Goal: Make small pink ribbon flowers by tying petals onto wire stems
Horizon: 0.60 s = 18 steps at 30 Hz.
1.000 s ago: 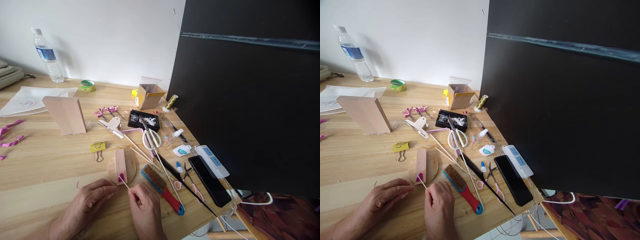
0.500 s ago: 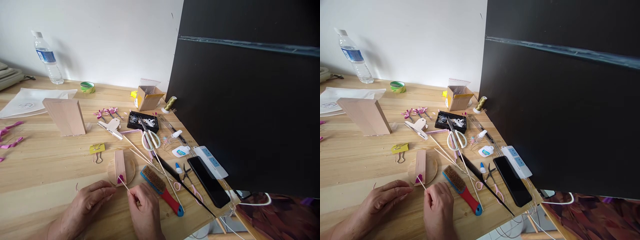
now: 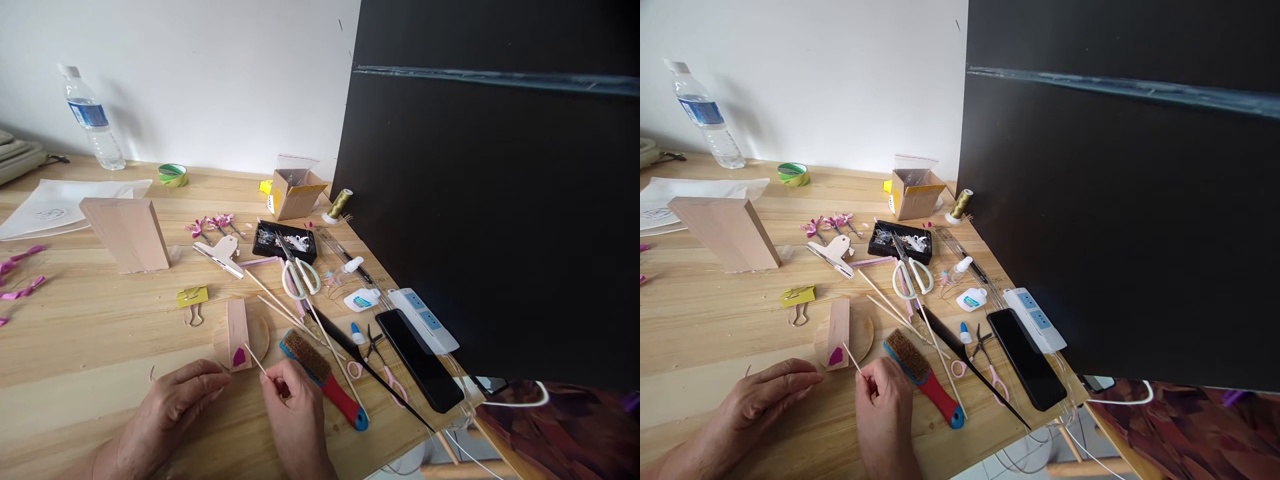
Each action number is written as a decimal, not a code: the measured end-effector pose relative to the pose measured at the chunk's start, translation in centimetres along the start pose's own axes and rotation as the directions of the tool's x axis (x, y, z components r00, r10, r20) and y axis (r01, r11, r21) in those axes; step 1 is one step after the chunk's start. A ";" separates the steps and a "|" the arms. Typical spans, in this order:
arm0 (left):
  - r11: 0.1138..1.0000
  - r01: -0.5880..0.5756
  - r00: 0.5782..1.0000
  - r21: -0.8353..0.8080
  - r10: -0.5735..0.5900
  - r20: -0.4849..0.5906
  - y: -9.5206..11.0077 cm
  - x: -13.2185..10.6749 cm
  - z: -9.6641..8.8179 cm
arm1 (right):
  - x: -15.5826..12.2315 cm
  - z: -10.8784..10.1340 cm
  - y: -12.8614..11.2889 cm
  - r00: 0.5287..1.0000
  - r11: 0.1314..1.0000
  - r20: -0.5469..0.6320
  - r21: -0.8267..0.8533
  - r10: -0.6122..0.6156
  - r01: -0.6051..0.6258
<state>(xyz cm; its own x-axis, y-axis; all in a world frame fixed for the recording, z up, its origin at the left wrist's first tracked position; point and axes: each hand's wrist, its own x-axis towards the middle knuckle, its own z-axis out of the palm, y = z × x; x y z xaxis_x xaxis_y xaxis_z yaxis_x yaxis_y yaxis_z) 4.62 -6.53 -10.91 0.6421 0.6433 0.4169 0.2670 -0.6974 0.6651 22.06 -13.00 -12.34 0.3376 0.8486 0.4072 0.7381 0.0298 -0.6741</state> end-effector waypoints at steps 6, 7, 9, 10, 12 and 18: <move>1.000 0.014 1.000 0.019 -0.014 -0.009 0.8 0.9 -0.6 | 0.1 0.0 0.0 0.999 0.999 -0.036 0.038 0.000 0.001; 1.000 0.028 1.000 0.015 -0.027 -0.004 0.8 0.9 -0.6 | 0.1 0.0 0.0 0.999 0.999 -0.044 0.042 -0.005 0.006; 0.998 0.062 0.998 0.000 -0.062 0.010 0.5 0.7 -0.5 | 0.1 0.0 0.0 0.999 0.999 -0.053 0.045 -0.008 0.011; 0.997 0.081 0.997 -0.011 -0.081 0.016 0.3 0.6 -0.4 | 0.0 0.0 0.0 0.999 0.999 -0.053 0.046 -0.011 0.014; 0.994 0.103 0.994 -0.039 -0.102 0.029 0.0 0.4 -0.3 | 0.0 -0.1 0.0 0.999 0.999 -0.051 0.048 -0.016 0.018; 0.997 0.073 0.997 -0.040 -0.072 0.021 0.2 1.2 -0.6 | 0.1 -0.1 0.1 0.998 0.998 -0.049 0.051 -0.025 0.028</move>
<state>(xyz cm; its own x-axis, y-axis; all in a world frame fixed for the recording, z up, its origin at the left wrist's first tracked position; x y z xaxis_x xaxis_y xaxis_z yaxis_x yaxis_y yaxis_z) 4.98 -5.70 -9.93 0.6363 0.6850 0.3546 0.2840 -0.6355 0.7180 22.18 -12.98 -12.29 0.3472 0.8208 0.4536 0.7165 0.0799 -0.6930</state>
